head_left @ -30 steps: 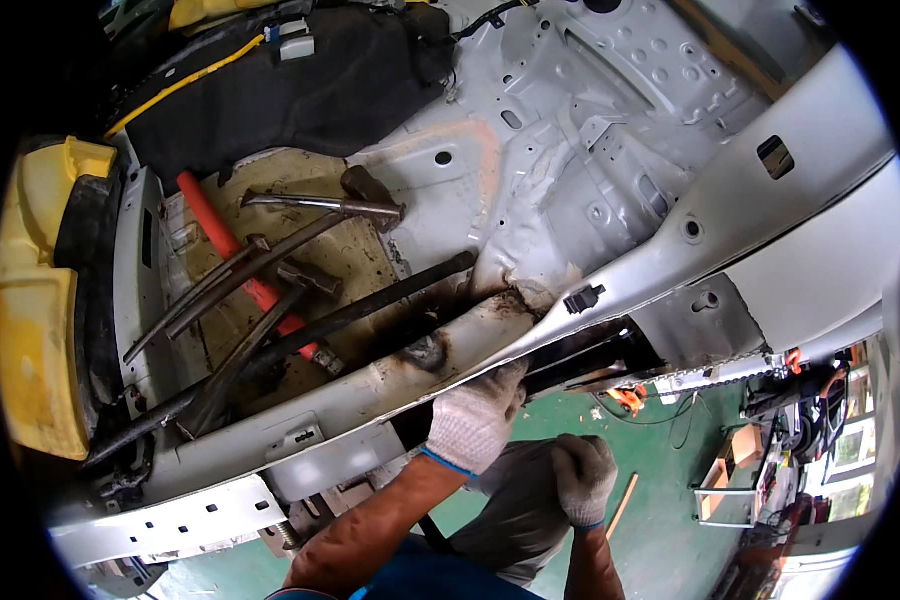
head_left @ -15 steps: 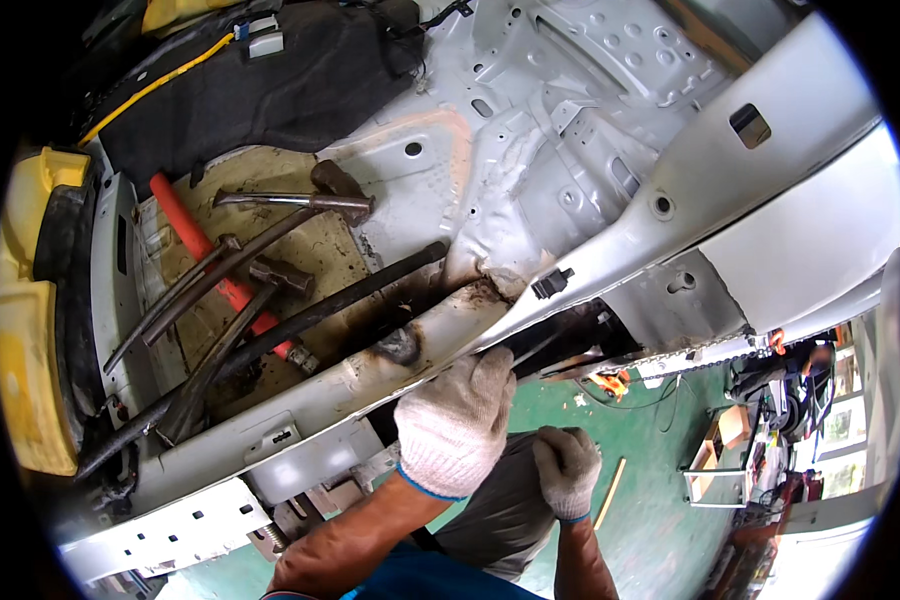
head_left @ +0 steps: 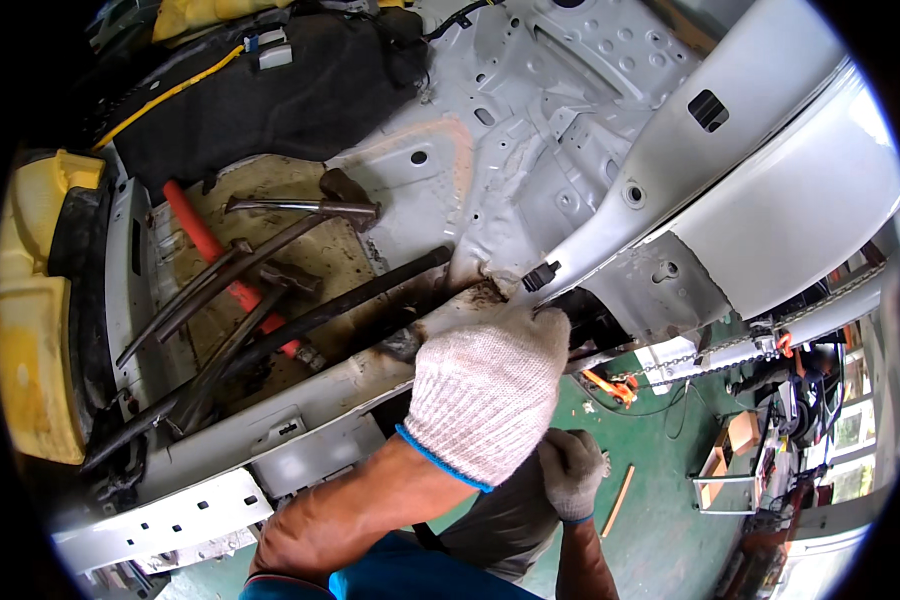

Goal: The person works on the front section of a white car body in a workshop. They handle small metal fasteners and a black plastic clip, then repeatedly rub and scrape a seam on the car's frame with gloved hands. Tools and debris are visible on the floor and workbench.

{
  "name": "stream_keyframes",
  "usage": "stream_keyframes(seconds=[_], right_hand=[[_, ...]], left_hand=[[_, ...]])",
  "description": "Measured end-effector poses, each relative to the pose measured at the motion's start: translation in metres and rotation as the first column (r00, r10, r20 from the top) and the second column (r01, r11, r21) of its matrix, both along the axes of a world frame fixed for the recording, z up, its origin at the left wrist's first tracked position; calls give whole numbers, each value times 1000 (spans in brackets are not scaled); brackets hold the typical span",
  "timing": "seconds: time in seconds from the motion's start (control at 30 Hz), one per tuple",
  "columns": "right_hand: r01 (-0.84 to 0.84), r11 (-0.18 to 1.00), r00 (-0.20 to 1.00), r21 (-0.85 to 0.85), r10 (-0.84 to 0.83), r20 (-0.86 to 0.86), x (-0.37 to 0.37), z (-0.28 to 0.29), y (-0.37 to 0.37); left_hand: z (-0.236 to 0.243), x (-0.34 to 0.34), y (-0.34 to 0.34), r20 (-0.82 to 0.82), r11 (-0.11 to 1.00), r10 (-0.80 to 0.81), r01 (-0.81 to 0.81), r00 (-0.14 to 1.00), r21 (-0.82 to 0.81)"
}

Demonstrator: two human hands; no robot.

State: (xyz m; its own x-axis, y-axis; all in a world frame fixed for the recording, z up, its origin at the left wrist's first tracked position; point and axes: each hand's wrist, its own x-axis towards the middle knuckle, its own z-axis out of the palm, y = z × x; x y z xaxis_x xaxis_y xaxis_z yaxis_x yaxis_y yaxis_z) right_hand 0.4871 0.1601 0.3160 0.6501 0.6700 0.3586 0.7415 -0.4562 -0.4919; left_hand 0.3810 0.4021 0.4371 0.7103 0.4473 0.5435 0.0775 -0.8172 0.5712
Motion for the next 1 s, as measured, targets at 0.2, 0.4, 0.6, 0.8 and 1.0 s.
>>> stream_keyframes(seconds=[0.2,0.4,0.6,0.8,1.0], right_hand=[[5,1000,1000,20,-5,-17,-1,0,-5],[-10,999,1000,36,10,-21,0,-2,-6],[-17,1000,1000,10,17,-3,-3,0,-6],[4,999,999,38,-3,-32,2,-3,-8],[-48,998,999,31,48,-12,5,-4,1]], left_hand=[[5,2,-6,-56,999,48,-48,997,-2],[3,7,0,34,995,-100,100,994,-10],[11,20,-2,59,996,-74,77,995,-34],[-41,6,-7,86,985,-91,102,992,-138],[-157,23,-30,103,980,125,-106,987,-170]])
